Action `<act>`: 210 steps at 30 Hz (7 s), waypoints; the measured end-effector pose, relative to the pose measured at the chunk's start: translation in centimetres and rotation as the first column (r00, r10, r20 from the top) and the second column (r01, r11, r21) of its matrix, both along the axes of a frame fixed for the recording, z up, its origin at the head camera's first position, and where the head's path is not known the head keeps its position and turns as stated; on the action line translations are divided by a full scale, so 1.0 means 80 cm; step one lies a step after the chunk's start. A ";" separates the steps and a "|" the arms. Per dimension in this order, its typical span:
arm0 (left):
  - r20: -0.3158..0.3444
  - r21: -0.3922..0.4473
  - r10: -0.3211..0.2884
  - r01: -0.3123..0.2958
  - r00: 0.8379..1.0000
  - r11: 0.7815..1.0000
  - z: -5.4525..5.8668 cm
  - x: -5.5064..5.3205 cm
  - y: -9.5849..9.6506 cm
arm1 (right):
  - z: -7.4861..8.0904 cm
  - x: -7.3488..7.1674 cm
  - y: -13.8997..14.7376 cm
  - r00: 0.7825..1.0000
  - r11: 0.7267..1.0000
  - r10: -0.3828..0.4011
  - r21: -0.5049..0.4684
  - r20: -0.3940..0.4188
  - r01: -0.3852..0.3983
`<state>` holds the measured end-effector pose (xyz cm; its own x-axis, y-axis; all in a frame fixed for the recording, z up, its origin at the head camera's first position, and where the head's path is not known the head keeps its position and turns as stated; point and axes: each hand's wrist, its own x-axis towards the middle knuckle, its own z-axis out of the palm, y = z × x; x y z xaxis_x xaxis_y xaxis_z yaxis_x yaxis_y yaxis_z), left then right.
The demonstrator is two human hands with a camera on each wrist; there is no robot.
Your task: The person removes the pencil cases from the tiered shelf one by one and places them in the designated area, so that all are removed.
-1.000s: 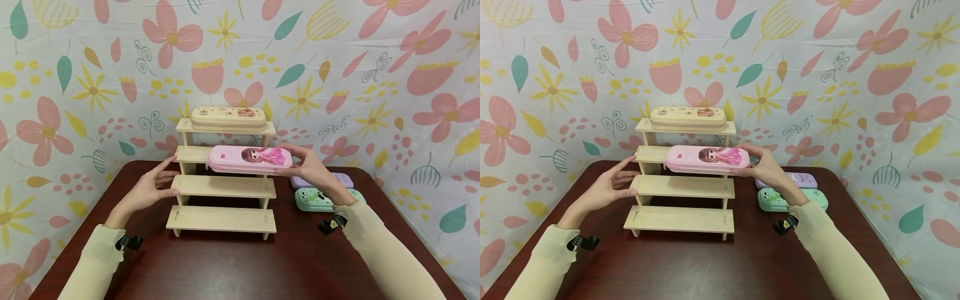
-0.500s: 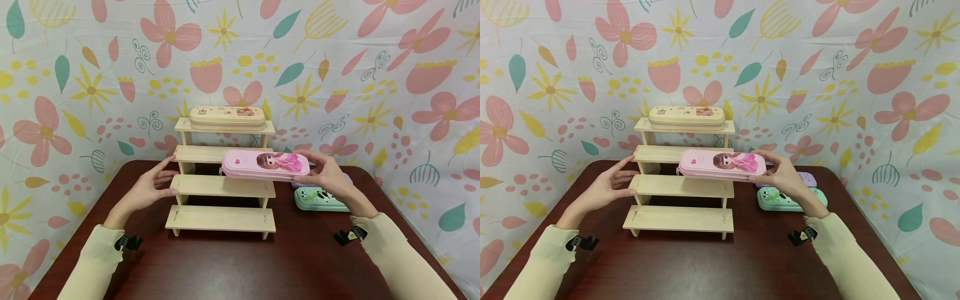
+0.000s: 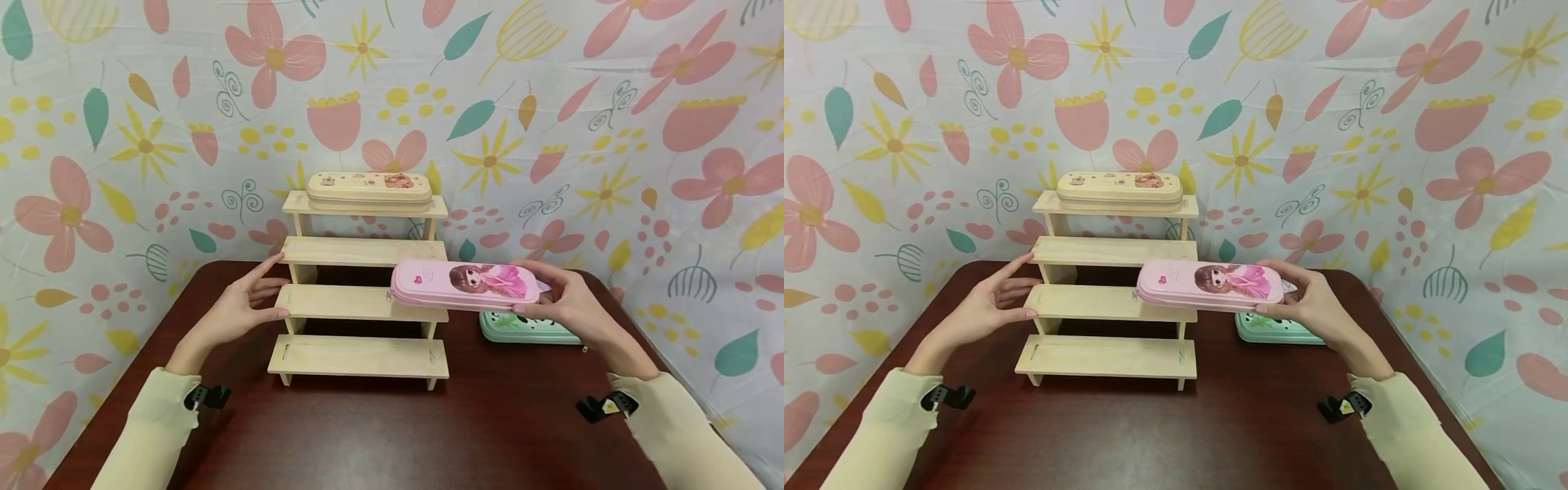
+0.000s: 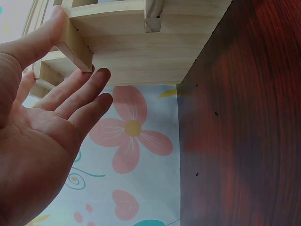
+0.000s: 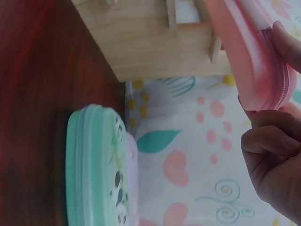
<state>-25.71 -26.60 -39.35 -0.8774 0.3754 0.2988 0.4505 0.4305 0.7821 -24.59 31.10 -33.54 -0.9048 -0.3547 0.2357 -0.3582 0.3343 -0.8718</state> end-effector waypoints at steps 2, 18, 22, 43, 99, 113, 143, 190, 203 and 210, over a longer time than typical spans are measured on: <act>0.000 0.000 0.000 0.000 1.000 1.000 0.000 0.001 0.000 | -0.002 0.004 0.007 1.000 1.000 0.001 0.001 -0.010 -0.001; -0.003 0.018 -0.004 0.004 1.000 1.000 0.000 0.003 -0.002 | -0.030 0.033 0.066 0.999 0.999 -0.042 -0.007 -0.019 0.042; -0.008 0.011 -0.004 0.004 1.000 1.000 0.000 0.002 -0.002 | -0.042 0.039 0.085 0.998 0.997 -0.064 -0.033 -0.022 0.063; 0.020 0.008 -0.003 0.003 1.000 1.000 0.001 0.000 -0.001 | -0.091 0.078 0.168 0.989 0.987 -0.132 0.103 0.070 0.124; 0.034 -0.002 0.011 -0.011 0.999 1.000 0.003 0.001 -0.001 | -0.133 0.032 0.216 0.978 0.977 -0.089 0.209 0.189 0.049; 0.038 0.002 0.007 -0.007 0.999 1.000 0.003 0.000 -0.002 | -0.142 0.029 0.226 0.983 0.960 -0.108 0.274 0.150 0.064; 0.034 0.003 0.005 -0.005 0.999 1.000 0.003 0.001 -0.002 | -0.138 0.020 0.226 0.966 0.950 -0.140 0.303 0.217 0.070; 0.043 0.007 0.002 -0.002 0.999 1.000 0.003 0.001 -0.002 | -0.006 -0.032 0.014 0.996 0.953 -0.006 0.300 -0.092 0.034; 0.028 0.005 -0.003 0.003 1.000 1.000 0.002 0.000 -0.001 | 0.040 -0.079 -0.047 0.993 0.975 0.014 0.221 -0.116 0.012; 0.019 0.002 -0.003 0.003 1.000 1.000 0.002 0.000 -0.003 | 0.066 -0.108 -0.083 0.991 0.971 -0.003 0.237 -0.134 0.035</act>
